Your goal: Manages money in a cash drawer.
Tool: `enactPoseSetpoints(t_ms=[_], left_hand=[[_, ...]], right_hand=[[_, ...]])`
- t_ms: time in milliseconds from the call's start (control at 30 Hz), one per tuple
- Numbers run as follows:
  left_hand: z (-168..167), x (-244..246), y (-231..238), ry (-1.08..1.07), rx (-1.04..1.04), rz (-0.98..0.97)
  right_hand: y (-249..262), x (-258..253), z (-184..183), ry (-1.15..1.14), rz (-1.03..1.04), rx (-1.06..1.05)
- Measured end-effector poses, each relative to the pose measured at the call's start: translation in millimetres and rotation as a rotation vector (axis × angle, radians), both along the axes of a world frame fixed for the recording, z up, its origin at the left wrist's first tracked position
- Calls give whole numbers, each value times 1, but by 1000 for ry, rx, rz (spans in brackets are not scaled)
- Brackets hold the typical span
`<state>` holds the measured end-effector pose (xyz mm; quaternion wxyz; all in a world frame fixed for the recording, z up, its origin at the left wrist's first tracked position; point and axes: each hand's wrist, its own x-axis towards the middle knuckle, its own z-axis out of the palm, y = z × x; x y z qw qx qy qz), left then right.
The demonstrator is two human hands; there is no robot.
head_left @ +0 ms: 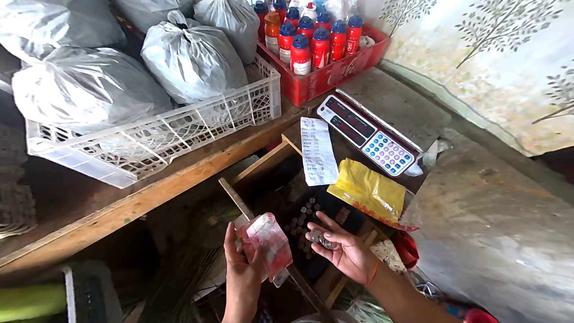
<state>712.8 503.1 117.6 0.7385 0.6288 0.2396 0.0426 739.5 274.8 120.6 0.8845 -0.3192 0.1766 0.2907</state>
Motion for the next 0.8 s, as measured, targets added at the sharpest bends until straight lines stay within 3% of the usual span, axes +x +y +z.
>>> enactPoseSetpoints(t_ms=[300,633,800], left_hand=[[-8,-12,3,-40,141,-108],[-1,-16,8,-168,422,-99],[8,-35,10,-198,627,-287]], right_hand=[[0,-7,-8,-111,-25,260],[21,-8,2,-87,13,157],[42,-21,14,-129,49,-44]])
